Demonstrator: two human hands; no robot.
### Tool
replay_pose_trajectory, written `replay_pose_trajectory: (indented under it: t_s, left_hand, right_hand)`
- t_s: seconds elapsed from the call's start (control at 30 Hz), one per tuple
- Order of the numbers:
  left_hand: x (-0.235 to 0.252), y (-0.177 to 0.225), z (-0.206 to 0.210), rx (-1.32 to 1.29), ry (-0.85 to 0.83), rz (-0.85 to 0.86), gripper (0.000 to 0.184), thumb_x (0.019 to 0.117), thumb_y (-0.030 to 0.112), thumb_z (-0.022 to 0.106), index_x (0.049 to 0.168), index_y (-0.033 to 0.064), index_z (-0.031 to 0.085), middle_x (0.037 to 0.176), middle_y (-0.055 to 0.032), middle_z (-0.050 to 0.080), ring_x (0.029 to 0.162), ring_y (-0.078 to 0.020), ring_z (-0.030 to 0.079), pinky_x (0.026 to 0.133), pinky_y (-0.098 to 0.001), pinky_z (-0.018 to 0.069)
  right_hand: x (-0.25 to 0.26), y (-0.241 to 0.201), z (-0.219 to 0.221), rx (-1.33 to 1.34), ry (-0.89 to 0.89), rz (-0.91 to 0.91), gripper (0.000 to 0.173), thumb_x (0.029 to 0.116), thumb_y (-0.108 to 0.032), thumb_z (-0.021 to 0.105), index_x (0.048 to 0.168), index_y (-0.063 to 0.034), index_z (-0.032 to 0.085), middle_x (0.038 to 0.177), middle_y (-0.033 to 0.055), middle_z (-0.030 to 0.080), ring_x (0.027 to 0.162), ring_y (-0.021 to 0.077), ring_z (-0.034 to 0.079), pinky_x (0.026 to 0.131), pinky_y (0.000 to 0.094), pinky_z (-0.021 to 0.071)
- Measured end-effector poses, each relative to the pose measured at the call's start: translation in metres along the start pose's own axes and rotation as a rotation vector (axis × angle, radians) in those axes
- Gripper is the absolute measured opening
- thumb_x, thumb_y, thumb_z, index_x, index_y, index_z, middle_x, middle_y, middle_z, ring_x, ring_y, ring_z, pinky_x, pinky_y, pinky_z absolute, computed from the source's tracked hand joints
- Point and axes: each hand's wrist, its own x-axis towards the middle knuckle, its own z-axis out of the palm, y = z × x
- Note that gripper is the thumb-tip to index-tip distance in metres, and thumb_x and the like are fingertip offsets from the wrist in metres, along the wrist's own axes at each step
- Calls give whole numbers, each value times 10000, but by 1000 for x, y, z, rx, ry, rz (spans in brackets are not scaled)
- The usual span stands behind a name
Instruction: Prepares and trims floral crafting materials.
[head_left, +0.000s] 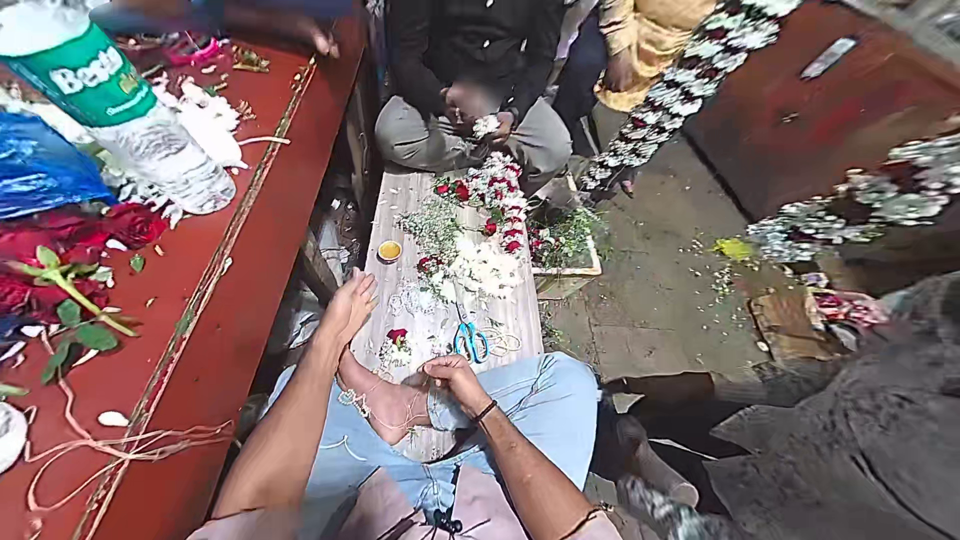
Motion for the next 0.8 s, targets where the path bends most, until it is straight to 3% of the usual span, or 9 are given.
replay_pose_trajectory:
  t_s: [0.1, 0.2, 0.3, 0.43, 0.6, 0.73, 0.8]
  left_hand:
    - [33, -1, 27, -166, 27, -55, 744, 1074, 598, 288, 1563, 37, 312, 1561, -169, 447, 1411, -287, 484, 1144, -492, 432]
    - [31, 2, 55, -138, 18, -68, 676, 1098, 515, 178, 1533, 24, 342, 1530, -158, 474, 1367, -262, 519, 1116, -466, 449]
    - [29, -2, 63, -124, -38, -83, 706, 1084, 529, 110, 1548, 35, 308, 1561, -132, 443, 1390, -228, 503, 1127, -433, 438]
    - [42, -9, 54, -169, -36, -70, 774, 1064, 596, 96, 1567, 37, 278, 1604, -148, 386, 1441, -241, 449, 1150, -435, 407]
    - [36, 6, 57, -222, 20, -74, 783, 1068, 604, 134, 1553, 10, 290, 1587, -180, 399, 1426, -268, 467, 1151, -442, 408]
    - [49, -9, 70, -256, 6, -59, 763, 1083, 538, 127, 1519, -65, 298, 1526, -265, 442, 1389, -339, 502, 1138, -510, 417]
    - [39, -8, 54, -250, 11, -67, 772, 1071, 568, 98, 1536, -18, 287, 1562, -208, 416, 1409, -293, 483, 1144, -468, 419]
  right_hand:
    - [-2, 3, -4, 11, 43, 72, 169, 949, -133, 633, 962, -21, 760, 625, -25, 582, 483, 35, 435, 453, 214, 362]
    - [-7, -2, -1, 4, 55, 102, 158, 952, -123, 624, 974, -34, 752, 595, -49, 530, 462, 25, 380, 436, 210, 314]
    - [-1, 3, -1, 14, 65, 91, 145, 948, -100, 639, 969, -20, 758, 574, -42, 509, 446, 29, 352, 424, 214, 285]
    - [11, 11, -8, 92, 25, 115, 138, 961, -115, 630, 935, -30, 736, 559, -33, 499, 427, 46, 374, 403, 218, 308]
    - [16, 13, -5, 149, -7, 134, 140, 957, -116, 639, 951, -28, 748, 560, -34, 508, 414, 40, 368, 388, 210, 298]
    - [11, 10, -8, 147, 35, 116, 137, 954, -87, 631, 919, -20, 745, 551, -34, 505, 411, 36, 363, 386, 206, 290]
    - [11, 11, -5, 146, 13, 134, 138, 957, -113, 628, 922, -37, 738, 560, -40, 507, 419, 36, 371, 394, 206, 302]
